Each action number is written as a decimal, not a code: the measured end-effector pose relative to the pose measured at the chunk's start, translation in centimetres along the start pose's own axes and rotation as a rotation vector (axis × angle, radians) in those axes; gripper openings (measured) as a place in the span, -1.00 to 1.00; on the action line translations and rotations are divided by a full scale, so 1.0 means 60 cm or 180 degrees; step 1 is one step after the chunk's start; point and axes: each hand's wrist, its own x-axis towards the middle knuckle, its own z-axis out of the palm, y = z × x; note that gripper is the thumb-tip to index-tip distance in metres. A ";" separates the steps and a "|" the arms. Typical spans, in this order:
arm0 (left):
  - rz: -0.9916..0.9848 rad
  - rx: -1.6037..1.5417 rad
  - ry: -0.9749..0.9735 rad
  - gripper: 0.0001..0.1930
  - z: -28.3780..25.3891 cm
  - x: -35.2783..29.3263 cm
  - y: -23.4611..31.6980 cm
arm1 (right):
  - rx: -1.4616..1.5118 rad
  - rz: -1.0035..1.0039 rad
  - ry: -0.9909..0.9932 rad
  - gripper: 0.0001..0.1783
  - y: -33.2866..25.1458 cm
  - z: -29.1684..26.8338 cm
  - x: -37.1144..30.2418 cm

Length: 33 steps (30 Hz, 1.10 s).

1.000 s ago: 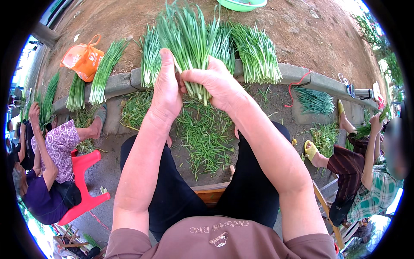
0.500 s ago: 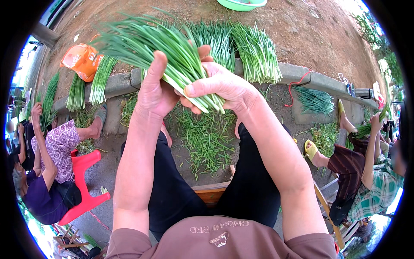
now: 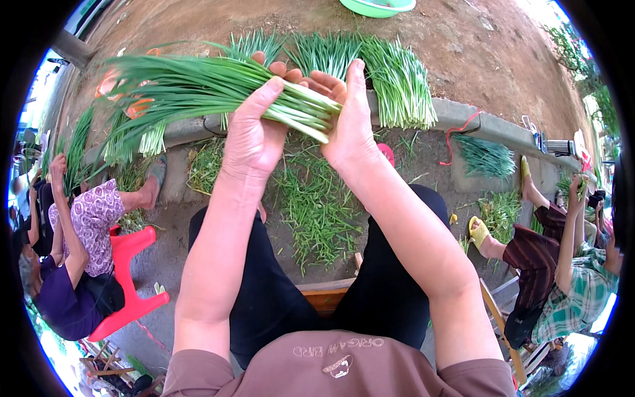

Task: The person picks up green stalks from a large pile, bunches them together by hand, and places them into smaller organized piles on a ledge.

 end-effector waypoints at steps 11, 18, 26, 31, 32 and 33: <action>0.0050 -0.0135 0.0147 -0.53 -0.016 0.003 0.004 | -0.1488 -0.1248 -0.0868 -0.44 -0.021 0.010 -0.009; 0.0016 -0.0200 0.0113 -0.58 -0.016 0.003 0.012 | -0.1627 -0.1261 -0.0783 -0.77 -0.005 -0.003 -0.001; 0.0033 -0.0329 0.0331 -0.55 -0.021 0.008 0.009 | -0.0801 -0.0873 -0.0474 -0.53 -0.005 0.001 0.008; -0.0038 -0.0326 0.0230 -0.53 -0.013 -0.005 -0.010 | -0.0732 -0.0837 -0.0269 -0.55 0.003 0.007 0.004; -0.0052 -0.0356 0.0223 -0.53 -0.014 -0.003 -0.006 | -0.1109 -0.1036 -0.0313 -0.57 0.002 0.006 0.004; -0.0047 -0.0363 0.0239 -0.53 -0.015 -0.001 -0.003 | -0.1486 -0.1234 -0.0356 -0.59 0.000 0.005 0.003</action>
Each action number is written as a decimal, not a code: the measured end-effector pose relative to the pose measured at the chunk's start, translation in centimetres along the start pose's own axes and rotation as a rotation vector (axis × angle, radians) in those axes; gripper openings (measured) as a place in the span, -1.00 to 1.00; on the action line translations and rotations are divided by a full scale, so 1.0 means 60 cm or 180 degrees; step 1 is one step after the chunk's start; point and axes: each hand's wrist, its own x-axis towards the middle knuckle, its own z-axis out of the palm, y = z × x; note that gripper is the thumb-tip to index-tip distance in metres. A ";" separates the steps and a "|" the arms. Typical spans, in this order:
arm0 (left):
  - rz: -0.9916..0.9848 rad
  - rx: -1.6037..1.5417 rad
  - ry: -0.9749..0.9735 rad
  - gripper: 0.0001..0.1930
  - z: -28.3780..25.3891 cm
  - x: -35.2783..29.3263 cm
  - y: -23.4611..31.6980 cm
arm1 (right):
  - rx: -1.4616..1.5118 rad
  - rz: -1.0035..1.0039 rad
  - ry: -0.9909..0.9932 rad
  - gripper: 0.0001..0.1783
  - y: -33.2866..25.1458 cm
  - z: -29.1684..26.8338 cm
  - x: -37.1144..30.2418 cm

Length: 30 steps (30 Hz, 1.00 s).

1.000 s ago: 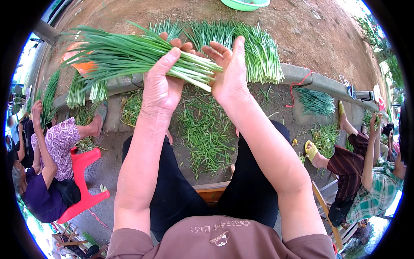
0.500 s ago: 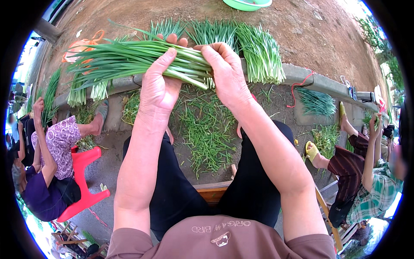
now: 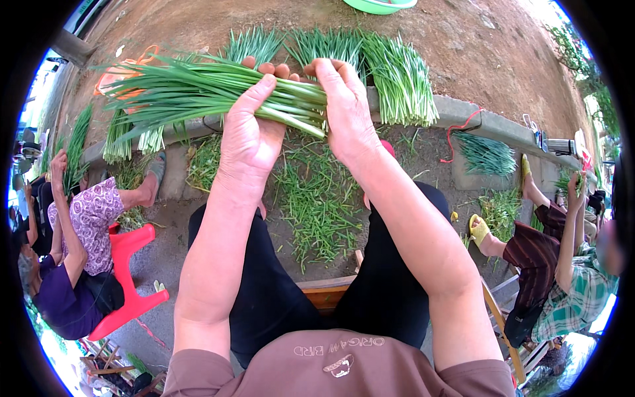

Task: The person picks up green stalks from a large pile, bunches them together by hand, and places them into smaller organized piles on a ledge.

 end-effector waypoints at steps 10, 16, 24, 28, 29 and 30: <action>-0.0139 0.0254 0.0430 -0.61 -0.011 0.007 0.013 | -0.3254 -0.1698 -0.1689 -0.22 -0.010 -0.019 -0.022; -0.0416 0.0711 0.0491 -0.77 -0.026 0.013 0.005 | -0.3378 -0.0121 -0.2126 -0.38 -0.010 -0.024 -0.018; -0.0639 0.1133 0.0442 -0.75 -0.046 0.008 -0.012 | -0.2599 0.0159 -0.1983 -0.34 0.013 -0.030 -0.021; -0.1078 0.0932 0.0664 -0.84 -0.026 0.009 0.018 | -0.2527 0.0000 -0.2164 -0.31 -0.016 -0.031 -0.023; -0.1196 0.0904 0.0653 -0.85 -0.035 0.015 0.032 | -0.2400 0.0005 -0.2122 -0.34 -0.022 -0.031 -0.023; -0.1149 0.0767 0.0563 -0.82 -0.051 0.022 0.045 | -0.2274 0.0011 -0.2079 -0.36 -0.029 -0.032 -0.023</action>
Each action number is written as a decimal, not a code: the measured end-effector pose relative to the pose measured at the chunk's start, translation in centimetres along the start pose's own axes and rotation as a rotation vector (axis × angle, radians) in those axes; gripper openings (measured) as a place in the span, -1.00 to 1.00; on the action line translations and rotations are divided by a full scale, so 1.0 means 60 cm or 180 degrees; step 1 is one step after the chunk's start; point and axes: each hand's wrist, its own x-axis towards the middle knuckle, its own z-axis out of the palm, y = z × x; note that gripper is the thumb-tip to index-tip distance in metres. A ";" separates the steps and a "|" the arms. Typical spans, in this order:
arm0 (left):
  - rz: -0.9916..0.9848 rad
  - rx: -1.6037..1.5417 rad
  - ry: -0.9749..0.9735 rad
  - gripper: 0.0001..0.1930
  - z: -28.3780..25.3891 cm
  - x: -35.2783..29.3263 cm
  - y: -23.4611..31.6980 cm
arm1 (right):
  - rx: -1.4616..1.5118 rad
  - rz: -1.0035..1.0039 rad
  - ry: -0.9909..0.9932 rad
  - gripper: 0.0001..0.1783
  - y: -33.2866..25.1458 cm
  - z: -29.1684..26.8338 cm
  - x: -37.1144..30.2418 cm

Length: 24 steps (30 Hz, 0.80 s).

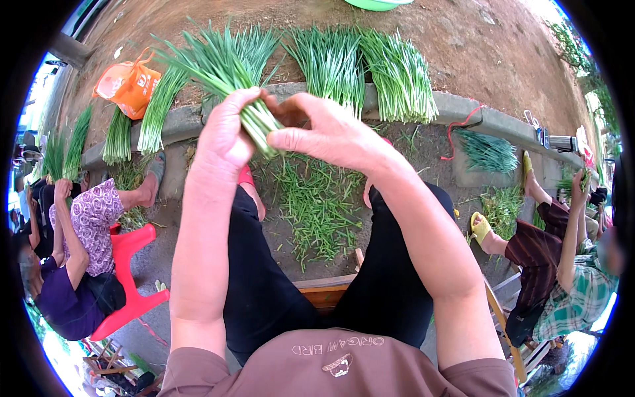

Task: The person picks up green stalks from a large pile, bunches them together by hand, and places them into smaller organized piles on a ledge.

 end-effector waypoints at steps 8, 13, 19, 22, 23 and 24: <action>-0.0438 -0.0144 -0.0536 -0.82 -0.019 0.022 0.112 | 0.0334 0.0064 0.0617 -0.58 -0.003 -0.035 -0.016; -0.0218 0.0310 -0.1054 -0.77 0.000 0.124 0.191 | -0.0081 -0.0207 0.0530 -0.64 -0.011 -0.036 -0.034; 0.0010 0.0593 -0.1869 -0.78 0.026 0.240 0.214 | -0.1034 -0.0202 0.0308 -0.69 -0.026 -0.035 -0.071; 0.0202 0.1333 -0.1487 -0.80 -0.017 0.303 0.178 | -0.1395 -0.0114 -0.0077 -0.66 -0.042 -0.045 -0.088; 0.0222 0.1583 -0.1291 -0.79 -0.040 0.325 0.161 | -0.1276 -0.0089 -0.0251 -0.63 -0.043 -0.051 -0.092; 0.0126 0.1669 -0.1001 -0.77 -0.070 0.340 0.138 | -0.1268 -0.0121 -0.0324 -0.59 -0.039 -0.052 -0.096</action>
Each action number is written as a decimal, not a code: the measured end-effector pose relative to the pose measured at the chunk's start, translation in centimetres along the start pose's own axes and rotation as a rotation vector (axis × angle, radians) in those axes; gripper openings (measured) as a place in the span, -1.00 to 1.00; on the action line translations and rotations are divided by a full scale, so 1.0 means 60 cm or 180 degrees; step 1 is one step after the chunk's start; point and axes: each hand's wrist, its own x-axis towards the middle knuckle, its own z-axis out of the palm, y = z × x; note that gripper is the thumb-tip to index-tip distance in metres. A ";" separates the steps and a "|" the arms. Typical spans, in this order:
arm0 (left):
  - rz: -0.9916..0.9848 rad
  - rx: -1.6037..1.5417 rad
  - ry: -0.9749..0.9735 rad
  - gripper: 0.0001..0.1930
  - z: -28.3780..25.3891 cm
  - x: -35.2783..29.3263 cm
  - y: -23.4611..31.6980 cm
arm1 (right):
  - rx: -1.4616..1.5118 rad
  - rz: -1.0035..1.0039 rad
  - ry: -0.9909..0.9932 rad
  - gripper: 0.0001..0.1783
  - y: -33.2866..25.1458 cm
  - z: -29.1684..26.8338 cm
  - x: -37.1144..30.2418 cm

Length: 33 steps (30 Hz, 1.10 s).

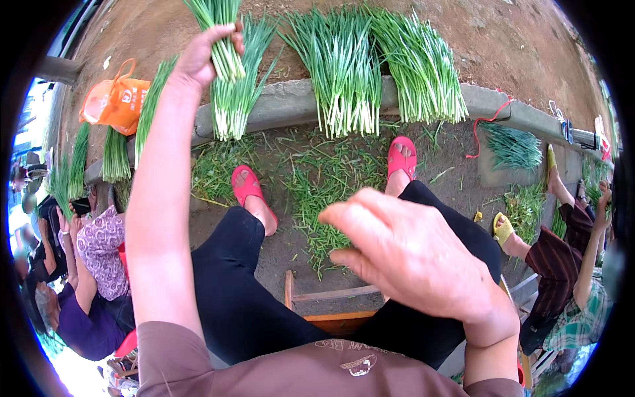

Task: The person picks up green stalks from a large pile, bunches them together by hand, and places them into smaller organized piles on a ledge.

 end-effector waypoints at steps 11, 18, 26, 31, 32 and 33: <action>-0.1455 0.0342 0.1237 -0.90 -0.090 -0.003 -0.213 | -0.0268 0.0089 -0.0384 -0.59 0.000 0.013 0.012; -0.1112 0.1710 0.1307 -0.81 -0.110 0.003 -0.238 | -0.0296 -0.0009 -0.0521 -0.61 -0.004 0.021 0.020; -0.0576 0.3940 0.2893 -0.41 -0.086 0.031 -0.288 | -0.0387 0.0061 -0.0627 -0.61 -0.006 0.026 0.026; -0.0939 0.4300 0.2570 -0.25 -0.041 0.014 -0.269 | -0.0422 0.0101 -0.0680 -0.64 -0.006 0.028 0.028; -0.0960 0.4354 0.2514 -0.23 -0.036 0.011 -0.267 | -0.0433 0.0100 -0.0686 -0.64 -0.006 0.029 0.028; -0.0980 0.4407 0.2455 -0.22 -0.030 0.011 -0.266 | -0.0439 0.0098 -0.0686 -0.65 -0.006 0.030 0.028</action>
